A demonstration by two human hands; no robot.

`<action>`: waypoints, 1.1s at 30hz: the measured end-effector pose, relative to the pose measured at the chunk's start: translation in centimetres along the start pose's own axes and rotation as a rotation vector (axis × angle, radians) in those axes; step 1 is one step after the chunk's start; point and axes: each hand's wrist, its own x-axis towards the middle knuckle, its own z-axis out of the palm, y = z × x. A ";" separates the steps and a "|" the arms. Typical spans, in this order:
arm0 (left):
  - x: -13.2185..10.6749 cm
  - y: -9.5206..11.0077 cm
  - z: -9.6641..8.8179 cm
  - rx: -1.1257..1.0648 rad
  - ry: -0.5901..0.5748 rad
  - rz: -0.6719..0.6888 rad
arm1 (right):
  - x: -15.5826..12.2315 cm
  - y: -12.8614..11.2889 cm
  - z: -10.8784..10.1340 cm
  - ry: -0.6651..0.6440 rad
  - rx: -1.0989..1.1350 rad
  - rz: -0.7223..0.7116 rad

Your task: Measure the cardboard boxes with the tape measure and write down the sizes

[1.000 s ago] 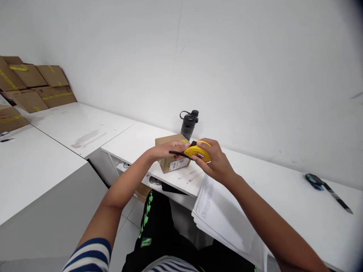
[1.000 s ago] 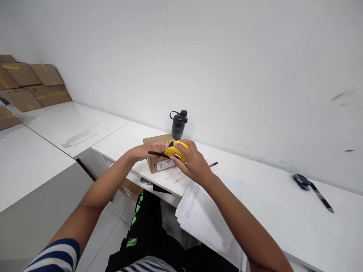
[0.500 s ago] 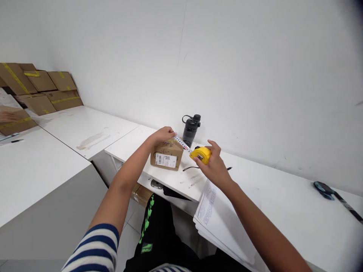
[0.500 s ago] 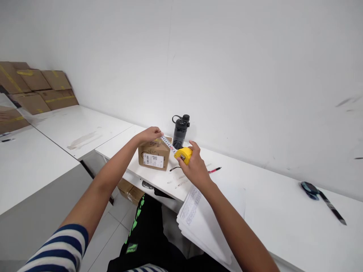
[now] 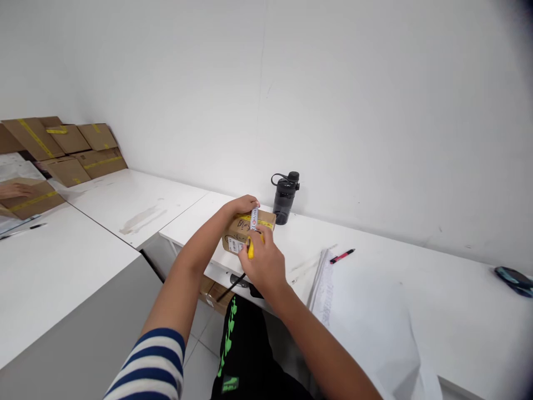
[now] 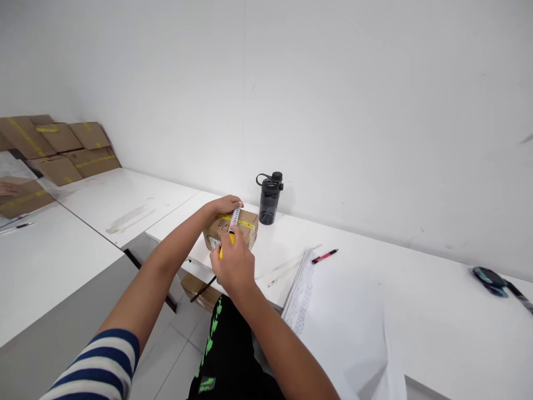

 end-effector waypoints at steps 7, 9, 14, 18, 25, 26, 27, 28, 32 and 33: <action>0.5 -1.0 1.7 0.106 0.025 0.094 | 2.2 -0.6 3.3 -0.113 -0.115 0.013; 0.4 -1.2 1.8 0.106 0.034 0.108 | 2.8 -0.7 3.7 -0.128 -0.129 0.027; 0.0 -1.4 1.9 0.115 0.000 0.122 | 3.0 -1.0 4.1 -0.134 -0.130 0.041; -0.1 -1.1 1.9 0.177 0.004 0.138 | 2.8 -1.0 3.3 -0.194 -0.097 0.033; -0.6 -0.1 1.7 0.287 0.016 0.100 | 2.5 -0.5 2.4 -0.266 0.044 0.103; -0.8 0.0 1.7 0.301 0.028 0.086 | 2.5 -0.4 2.3 -0.253 0.060 0.112; -1.1 0.1 1.7 0.318 0.044 0.067 | 2.4 -0.3 2.2 -0.235 0.075 0.115; -1.3 0.2 1.8 0.334 0.063 0.045 | 2.4 -0.1 2.0 -0.216 0.089 0.116; -2.3 0.2 2.4 0.360 0.143 -0.051 | 2.3 1.5 0.7 -0.193 0.111 0.181; -2.5 0.1 2.6 0.360 0.165 -0.082 | 2.4 2.1 0.3 -0.206 0.109 0.207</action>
